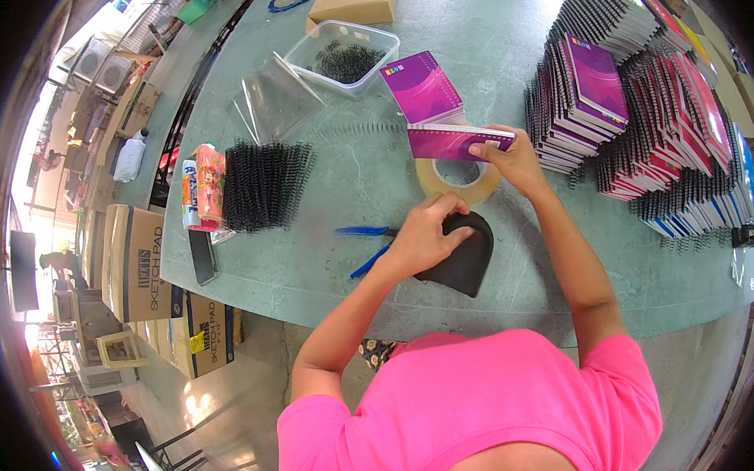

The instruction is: The person is assembling notebooks by hand. They pick up a notebook cover, insert a spiral binder into the pre-punched holes, and then place the completed unit onto a stack.

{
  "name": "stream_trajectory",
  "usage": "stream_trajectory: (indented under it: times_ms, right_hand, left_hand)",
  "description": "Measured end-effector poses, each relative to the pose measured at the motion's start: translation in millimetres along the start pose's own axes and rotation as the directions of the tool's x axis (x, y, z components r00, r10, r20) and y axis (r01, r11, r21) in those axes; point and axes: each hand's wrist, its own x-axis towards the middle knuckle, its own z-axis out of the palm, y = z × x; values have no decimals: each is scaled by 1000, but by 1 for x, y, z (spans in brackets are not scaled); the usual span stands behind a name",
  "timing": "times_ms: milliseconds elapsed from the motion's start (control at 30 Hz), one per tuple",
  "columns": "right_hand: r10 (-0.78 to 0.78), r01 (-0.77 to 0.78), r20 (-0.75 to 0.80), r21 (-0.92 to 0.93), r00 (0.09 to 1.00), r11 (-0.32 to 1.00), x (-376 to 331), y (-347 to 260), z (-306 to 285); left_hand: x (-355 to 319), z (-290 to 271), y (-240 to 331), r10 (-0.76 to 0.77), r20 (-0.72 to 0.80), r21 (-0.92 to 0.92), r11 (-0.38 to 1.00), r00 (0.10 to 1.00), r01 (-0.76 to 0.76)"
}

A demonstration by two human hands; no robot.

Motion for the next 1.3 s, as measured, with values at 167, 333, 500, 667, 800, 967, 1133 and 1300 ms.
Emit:
stream_trajectory:
  times_ms: [167, 333, 500, 667, 800, 967, 1133, 1300]
  right_hand:
    - [-50, 51, 19, -56, 999, 997, -2, -6, -9]
    - [84, -83, -4, 99, 996, 992, 1, -18, 2]
    - [32, -37, 64, 73, 997, 997, -2, -10, 4]
    - [31, -33, 60, 36, 998, 999, -5, -10, 2]
    - [19, -35, 106, 146, 994, 989, -8, 0, 4]
    - [12, -37, 147, 175, 989, 984, -12, 0, 0]
    - [-16, 4, 164, 73, 986, 997, -12, -3, -3]
    - [-40, 16, 195, 120, 980, 993, -18, 0, -1]
  left_hand:
    - [27, -64, 34, 134, -459, 304, 952, 878, 14]
    - [15, -56, 10, 104, -278, 407, 913, 955, 19]
    - [29, -58, 3, 156, -200, 419, 906, 967, -60]
    - [40, -63, 43, 230, -489, 380, 924, 841, -32]
    - [38, -52, 20, 253, -148, 498, 854, 956, -149]
    - [47, -53, 35, 260, -386, 366, 924, 885, -111]
    - [50, -50, 38, 261, -384, 417, 905, 885, -86]
    - [49, -35, 27, 285, -237, 426, 890, 929, -165]
